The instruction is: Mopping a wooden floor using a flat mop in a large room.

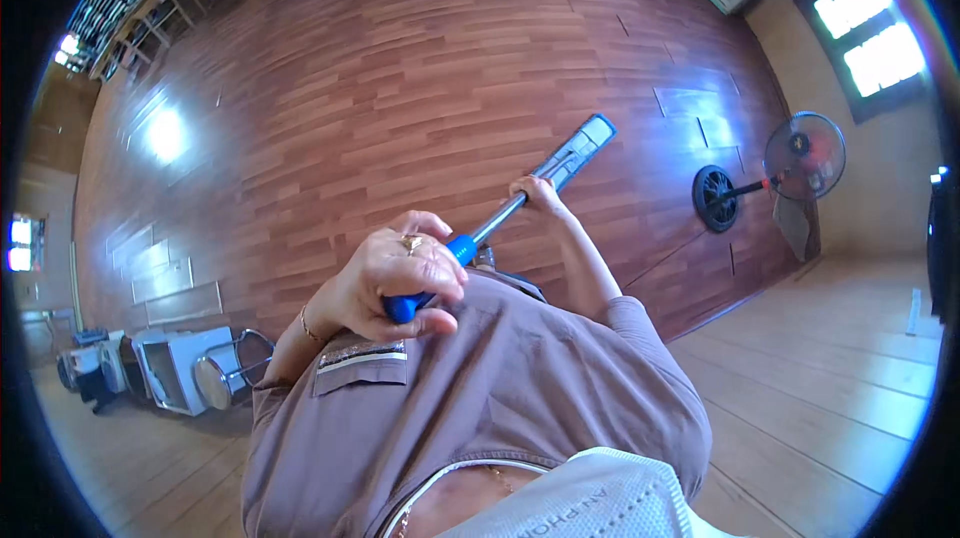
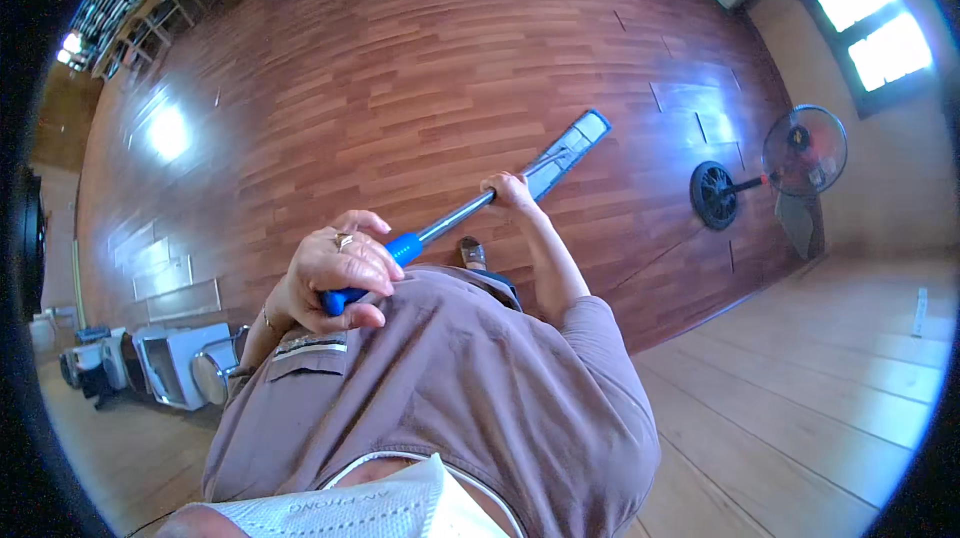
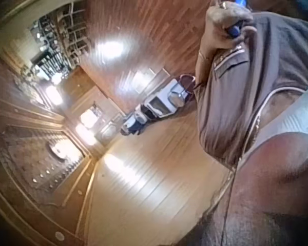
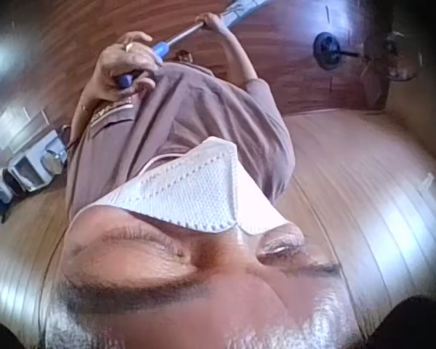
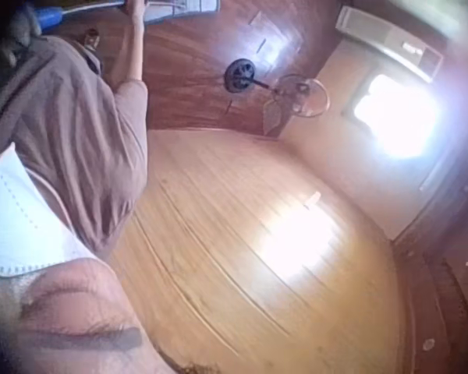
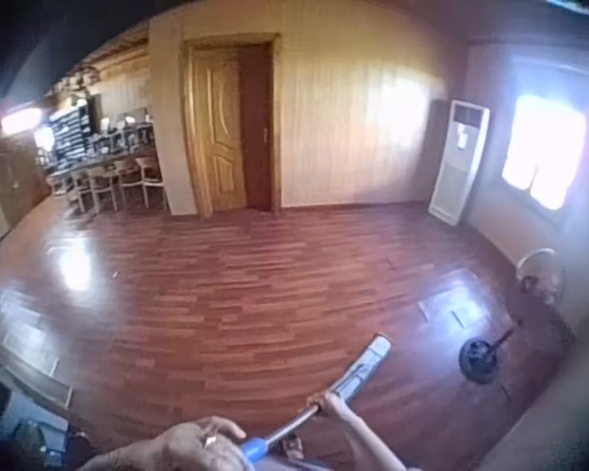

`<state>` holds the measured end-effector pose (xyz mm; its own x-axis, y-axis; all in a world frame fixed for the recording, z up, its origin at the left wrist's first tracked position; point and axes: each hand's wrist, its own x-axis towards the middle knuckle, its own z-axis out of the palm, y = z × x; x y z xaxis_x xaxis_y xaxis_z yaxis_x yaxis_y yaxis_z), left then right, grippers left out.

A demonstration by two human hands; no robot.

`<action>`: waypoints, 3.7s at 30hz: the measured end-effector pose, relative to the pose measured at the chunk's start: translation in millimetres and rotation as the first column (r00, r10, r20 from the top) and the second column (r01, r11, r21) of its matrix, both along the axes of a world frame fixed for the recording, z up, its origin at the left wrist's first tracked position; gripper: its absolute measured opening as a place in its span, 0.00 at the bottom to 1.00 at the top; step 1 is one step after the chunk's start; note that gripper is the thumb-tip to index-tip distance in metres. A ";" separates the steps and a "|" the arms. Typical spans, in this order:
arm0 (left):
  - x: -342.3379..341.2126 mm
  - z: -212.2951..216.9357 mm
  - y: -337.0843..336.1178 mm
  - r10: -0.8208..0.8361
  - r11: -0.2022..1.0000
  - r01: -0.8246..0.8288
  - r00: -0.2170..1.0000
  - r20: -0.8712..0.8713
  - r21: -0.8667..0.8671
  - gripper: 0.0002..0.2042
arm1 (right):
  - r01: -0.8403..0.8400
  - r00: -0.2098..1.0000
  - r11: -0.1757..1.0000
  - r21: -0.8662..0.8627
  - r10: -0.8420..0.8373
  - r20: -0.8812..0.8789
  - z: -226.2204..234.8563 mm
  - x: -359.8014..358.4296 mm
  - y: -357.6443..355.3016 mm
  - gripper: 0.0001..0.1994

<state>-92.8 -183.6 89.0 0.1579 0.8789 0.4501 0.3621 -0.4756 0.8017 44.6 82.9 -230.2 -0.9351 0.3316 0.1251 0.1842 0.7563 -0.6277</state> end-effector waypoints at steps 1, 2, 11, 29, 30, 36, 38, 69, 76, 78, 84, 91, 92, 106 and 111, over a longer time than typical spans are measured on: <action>3.2 -2.6 11.9 -0.043 0.999 0.044 0.999 0.014 -0.016 0.13 | 0.055 0.995 0.998 -0.032 -0.053 0.079 -0.4 16.8 7.5 0.12; 5.3 -5.2 23.4 -0.084 0.996 0.084 0.996 0.026 -0.030 0.14 | 0.110 0.983 0.992 -0.060 -0.099 0.156 6.6 30.4 12.3 0.07; 13.8 -23.7 107.9 -0.378 0.915 0.377 0.926 0.025 -0.143 0.18 | 0.426 0.903 0.904 -0.041 -0.427 -0.040 8.9 114.7 37.0 0.16; 18.8 -44.7 131.2 -0.134 0.946 0.134 0.991 0.021 -0.296 0.04 | 0.277 0.957 0.960 -0.044 -0.279 -0.080 -20.4 81.6 122.4 0.13; 18.1 -40.6 128.6 -0.101 0.951 0.086 0.994 -0.035 -0.297 0.04 | 0.263 0.963 0.964 -0.033 -0.264 -0.059 -17.4 72.1 124.9 0.13; 2.4 -14.5 108.4 0.070 0.984 -0.097 0.981 -0.179 -0.149 0.05 | -0.075 0.994 0.983 -0.168 0.086 0.065 -11.5 0.6 139.3 0.08; -2.8 6.0 100.7 0.088 0.989 -0.112 0.969 -0.229 -0.093 0.05 | -0.064 0.985 0.954 -0.291 0.108 0.135 3.5 -28.3 129.4 0.08; -122.0 -217.8 149.8 -0.046 0.959 -0.020 0.973 -0.226 -0.281 0.20 | -0.197 0.636 0.965 0.175 0.262 -0.726 380.2 -10.0 -49.3 0.19; -121.5 -226.1 113.8 0.199 0.955 -0.255 0.930 -0.310 -0.150 0.14 | -0.558 0.611 0.770 0.310 0.634 -0.474 406.0 -27.9 -54.0 0.11; -122.0 -229.6 103.1 0.298 0.938 -0.342 0.878 -0.374 -0.056 0.13 | -0.595 0.612 0.747 0.297 0.661 -0.435 412.6 -40.5 -58.7 0.11; -135.1 -223.9 60.8 0.454 0.833 -0.543 0.781 -0.429 -0.108 0.09 | -0.782 0.428 0.575 0.241 0.776 -0.462 413.7 -87.0 -59.9 0.10; -155.1 -210.1 -38.2 0.672 0.676 -0.721 0.688 -0.273 -0.151 0.08 | -0.936 0.108 0.300 0.182 0.740 -0.664 379.8 -167.4 -88.1 0.16; -158.5 -213.7 -51.3 0.701 0.631 -0.753 0.657 -0.277 -0.187 0.07 | -0.965 0.061 0.215 0.148 0.738 -0.672 375.4 -175.6 -93.9 0.17; -196.4 -286.9 -227.4 0.877 0.036 -0.981 0.122 -0.464 -0.190 0.05 | -0.875 0.237 -0.170 -0.453 0.667 -0.707 288.1 -271.6 -214.7 0.08; -217.0 -311.0 -275.6 0.915 -0.103 -0.986 -0.043 -0.401 -0.130 0.07 | -0.832 0.260 -0.119 -0.542 0.779 -0.570 258.7 -289.5 -246.9 0.06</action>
